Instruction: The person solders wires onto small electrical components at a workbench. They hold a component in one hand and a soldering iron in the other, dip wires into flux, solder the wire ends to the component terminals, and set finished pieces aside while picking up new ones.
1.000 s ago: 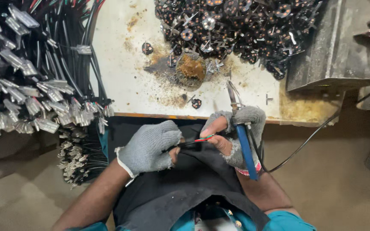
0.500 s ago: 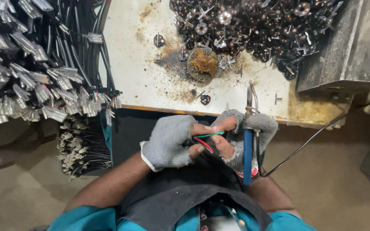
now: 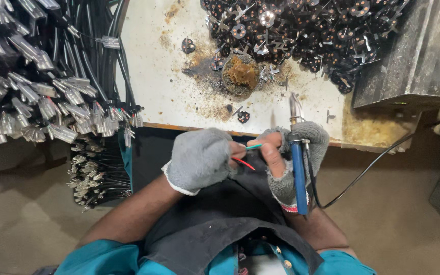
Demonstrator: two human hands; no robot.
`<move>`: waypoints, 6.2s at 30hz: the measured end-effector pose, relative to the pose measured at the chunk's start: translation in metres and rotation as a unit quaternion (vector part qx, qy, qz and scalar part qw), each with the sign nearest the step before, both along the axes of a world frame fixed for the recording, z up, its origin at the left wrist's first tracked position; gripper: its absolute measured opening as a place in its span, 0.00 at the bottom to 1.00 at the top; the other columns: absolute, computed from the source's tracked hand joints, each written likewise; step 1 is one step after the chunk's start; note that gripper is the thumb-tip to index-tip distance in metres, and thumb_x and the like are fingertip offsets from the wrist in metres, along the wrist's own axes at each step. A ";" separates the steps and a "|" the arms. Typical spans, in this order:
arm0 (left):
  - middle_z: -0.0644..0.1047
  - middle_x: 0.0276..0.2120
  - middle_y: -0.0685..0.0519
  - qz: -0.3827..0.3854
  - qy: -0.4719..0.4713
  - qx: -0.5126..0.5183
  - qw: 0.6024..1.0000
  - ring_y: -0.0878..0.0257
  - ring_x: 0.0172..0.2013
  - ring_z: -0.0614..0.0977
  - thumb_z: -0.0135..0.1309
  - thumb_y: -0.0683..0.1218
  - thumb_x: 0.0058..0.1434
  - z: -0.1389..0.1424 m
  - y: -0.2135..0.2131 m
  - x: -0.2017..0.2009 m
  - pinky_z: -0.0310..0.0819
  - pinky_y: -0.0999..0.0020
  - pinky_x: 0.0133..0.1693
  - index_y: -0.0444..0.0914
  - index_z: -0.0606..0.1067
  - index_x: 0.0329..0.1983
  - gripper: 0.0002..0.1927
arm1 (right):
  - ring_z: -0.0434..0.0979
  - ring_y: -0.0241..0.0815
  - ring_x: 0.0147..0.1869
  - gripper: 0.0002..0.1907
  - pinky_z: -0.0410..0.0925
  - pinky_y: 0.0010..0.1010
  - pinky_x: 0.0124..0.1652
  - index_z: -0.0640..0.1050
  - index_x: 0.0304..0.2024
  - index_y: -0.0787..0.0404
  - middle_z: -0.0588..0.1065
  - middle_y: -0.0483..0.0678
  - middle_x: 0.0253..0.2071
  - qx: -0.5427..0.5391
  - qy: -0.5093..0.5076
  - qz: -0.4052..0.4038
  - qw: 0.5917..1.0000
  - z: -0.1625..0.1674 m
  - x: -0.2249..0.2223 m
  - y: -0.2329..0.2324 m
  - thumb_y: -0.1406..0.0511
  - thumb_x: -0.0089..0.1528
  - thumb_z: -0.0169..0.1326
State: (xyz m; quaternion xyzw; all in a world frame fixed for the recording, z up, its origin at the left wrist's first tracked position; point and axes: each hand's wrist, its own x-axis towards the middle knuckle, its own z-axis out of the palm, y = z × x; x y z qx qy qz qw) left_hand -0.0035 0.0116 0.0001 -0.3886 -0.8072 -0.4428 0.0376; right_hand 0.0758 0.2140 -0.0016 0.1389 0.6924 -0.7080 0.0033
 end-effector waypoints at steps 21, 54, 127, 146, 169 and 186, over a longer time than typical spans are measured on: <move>0.76 0.33 0.51 0.013 -0.191 0.007 0.981 0.50 0.35 0.80 0.60 0.43 0.56 0.010 0.010 -0.002 0.74 0.59 0.38 0.41 0.74 0.37 0.08 | 0.76 0.39 0.44 0.08 0.69 0.28 0.46 0.77 0.43 0.64 0.77 0.48 0.39 0.043 0.116 0.017 0.992 -0.020 -0.006 0.008 0.72 0.64 0.63; 0.74 0.27 0.51 0.045 -0.188 -0.012 0.981 0.52 0.31 0.78 0.68 0.48 0.54 0.002 0.015 -0.005 0.71 0.58 0.32 0.42 0.78 0.34 0.10 | 0.76 0.38 0.49 0.07 0.69 0.29 0.53 0.75 0.44 0.64 0.77 0.47 0.41 0.010 0.075 0.041 0.996 -0.024 -0.008 0.008 0.70 0.65 0.59; 0.74 0.30 0.50 0.078 -0.108 -0.193 0.972 0.48 0.31 0.80 0.63 0.50 0.49 -0.008 0.023 -0.049 0.72 0.52 0.30 0.44 0.76 0.33 0.11 | 0.73 0.52 0.36 0.24 0.65 0.41 0.37 0.79 0.48 0.59 0.73 0.48 0.31 0.379 0.296 0.093 0.872 -0.042 -0.032 0.041 0.46 0.67 0.55; 0.73 0.30 0.50 0.056 -0.096 -0.180 0.977 0.50 0.30 0.79 0.67 0.50 0.48 -0.012 0.018 -0.052 0.70 0.53 0.29 0.44 0.74 0.36 0.16 | 0.82 0.39 0.19 0.16 0.74 0.27 0.21 0.83 0.19 0.65 0.79 0.49 0.16 0.084 -0.287 0.143 0.943 -0.019 -0.044 0.026 0.60 0.56 0.63; 0.75 0.31 0.48 0.066 -0.117 -0.193 0.972 0.48 0.31 0.80 0.63 0.51 0.49 -0.016 0.020 -0.049 0.72 0.51 0.31 0.44 0.77 0.36 0.14 | 0.76 0.49 0.32 0.08 0.66 0.41 0.34 0.82 0.40 0.61 0.76 0.47 0.29 0.391 0.341 0.187 0.834 -0.040 -0.030 0.045 0.66 0.59 0.64; 0.74 0.31 0.49 0.061 -0.087 -0.160 0.981 0.49 0.30 0.80 0.65 0.50 0.50 -0.014 0.018 -0.050 0.72 0.54 0.29 0.43 0.77 0.40 0.16 | 0.81 0.33 0.17 0.18 0.72 0.25 0.20 0.83 0.17 0.62 0.79 0.45 0.14 0.175 -0.260 0.217 0.925 -0.028 -0.037 0.032 0.58 0.57 0.63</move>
